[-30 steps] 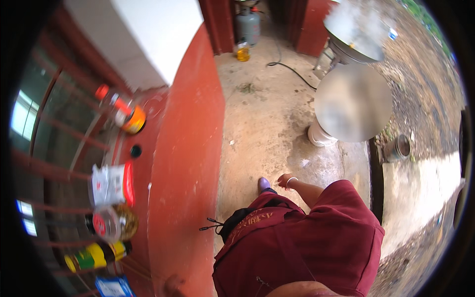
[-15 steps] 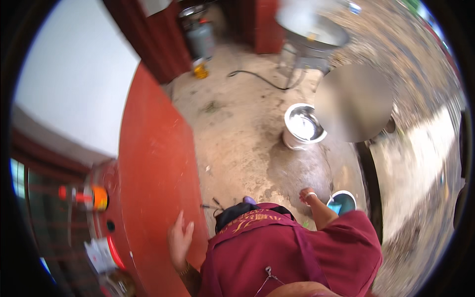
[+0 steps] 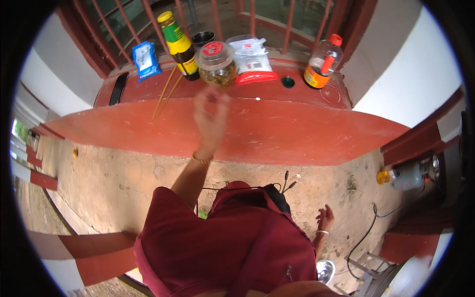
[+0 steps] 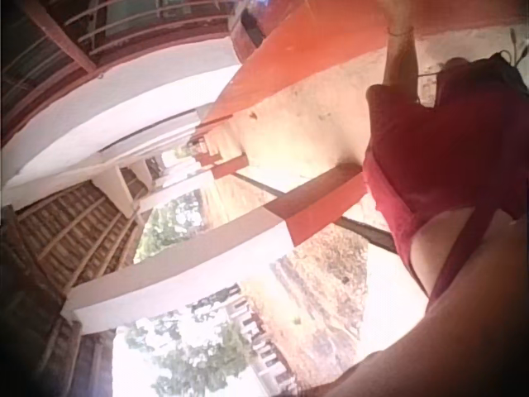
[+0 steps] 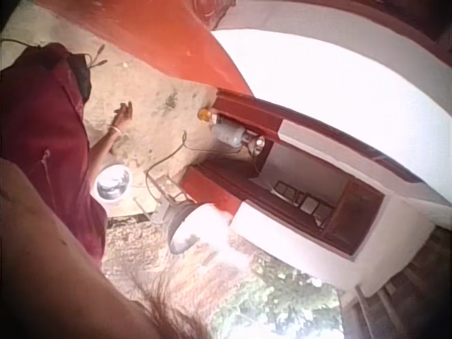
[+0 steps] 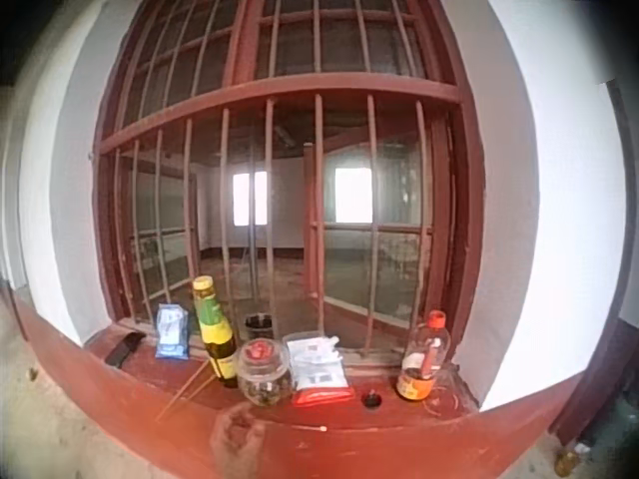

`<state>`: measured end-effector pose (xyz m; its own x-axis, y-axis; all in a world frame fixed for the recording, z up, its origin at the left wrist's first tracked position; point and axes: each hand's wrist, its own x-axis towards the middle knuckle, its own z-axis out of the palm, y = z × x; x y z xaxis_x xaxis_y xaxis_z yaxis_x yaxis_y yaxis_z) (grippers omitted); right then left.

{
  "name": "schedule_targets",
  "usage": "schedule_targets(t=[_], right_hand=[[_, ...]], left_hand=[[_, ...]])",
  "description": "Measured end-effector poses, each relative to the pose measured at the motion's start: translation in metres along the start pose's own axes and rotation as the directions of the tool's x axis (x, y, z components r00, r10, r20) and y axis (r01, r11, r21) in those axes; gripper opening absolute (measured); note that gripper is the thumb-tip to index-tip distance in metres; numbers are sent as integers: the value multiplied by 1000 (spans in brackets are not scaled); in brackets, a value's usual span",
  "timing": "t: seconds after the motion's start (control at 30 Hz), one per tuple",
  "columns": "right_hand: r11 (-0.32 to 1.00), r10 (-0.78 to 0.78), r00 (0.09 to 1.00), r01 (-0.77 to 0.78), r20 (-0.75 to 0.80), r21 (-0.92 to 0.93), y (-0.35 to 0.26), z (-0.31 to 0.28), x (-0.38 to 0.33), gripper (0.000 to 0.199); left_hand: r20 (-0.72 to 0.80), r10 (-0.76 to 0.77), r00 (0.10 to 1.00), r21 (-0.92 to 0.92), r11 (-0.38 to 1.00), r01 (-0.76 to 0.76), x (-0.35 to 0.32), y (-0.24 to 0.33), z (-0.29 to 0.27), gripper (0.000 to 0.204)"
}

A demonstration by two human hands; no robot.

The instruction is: The person chops garlic on a cutting board, then moves to an outdoor wok to stir-fry the garlic. They add a dark liquid seasoning and diced red peppers, stirring continuously.

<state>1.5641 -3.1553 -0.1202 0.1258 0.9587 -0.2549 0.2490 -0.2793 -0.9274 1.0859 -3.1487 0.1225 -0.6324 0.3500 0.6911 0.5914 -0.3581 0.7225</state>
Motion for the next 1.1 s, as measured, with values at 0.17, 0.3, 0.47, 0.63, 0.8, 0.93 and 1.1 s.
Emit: schedule_targets(t=[0.17,0.3,0.47,0.63,0.8,0.93,1.1], right_hand=[[979,-199,967,202,161,-4,-85,53,31,39],[977,-204,934,214,293,-3,-98,102,26,36],[965,-147,932,209,332,-157,-81,133,6,32],[945,-138,921,233,365,-229,-57,137,-6,32],[994,-101,956,110,276,-18,-82,132,-23,31],[945,-300,951,284,77,164,-243,135,-41,33],[354,-930,363,926,-53,130,-413,129,-84,49]], left_hand=[[-313,-11,950,99,994,44,96,-93,-37,78],[-125,-87,988,-46,996,82,155,-132,-38,101],[-41,-104,994,-103,990,100,168,-133,-30,89],[-235,-33,972,-123,992,4,183,-135,-52,56],[-262,92,961,-137,982,-132,197,-52,-75,57],[47,185,982,-145,974,-176,172,3,-82,36],[450,190,873,-246,966,-84,79,41,-39,55]])
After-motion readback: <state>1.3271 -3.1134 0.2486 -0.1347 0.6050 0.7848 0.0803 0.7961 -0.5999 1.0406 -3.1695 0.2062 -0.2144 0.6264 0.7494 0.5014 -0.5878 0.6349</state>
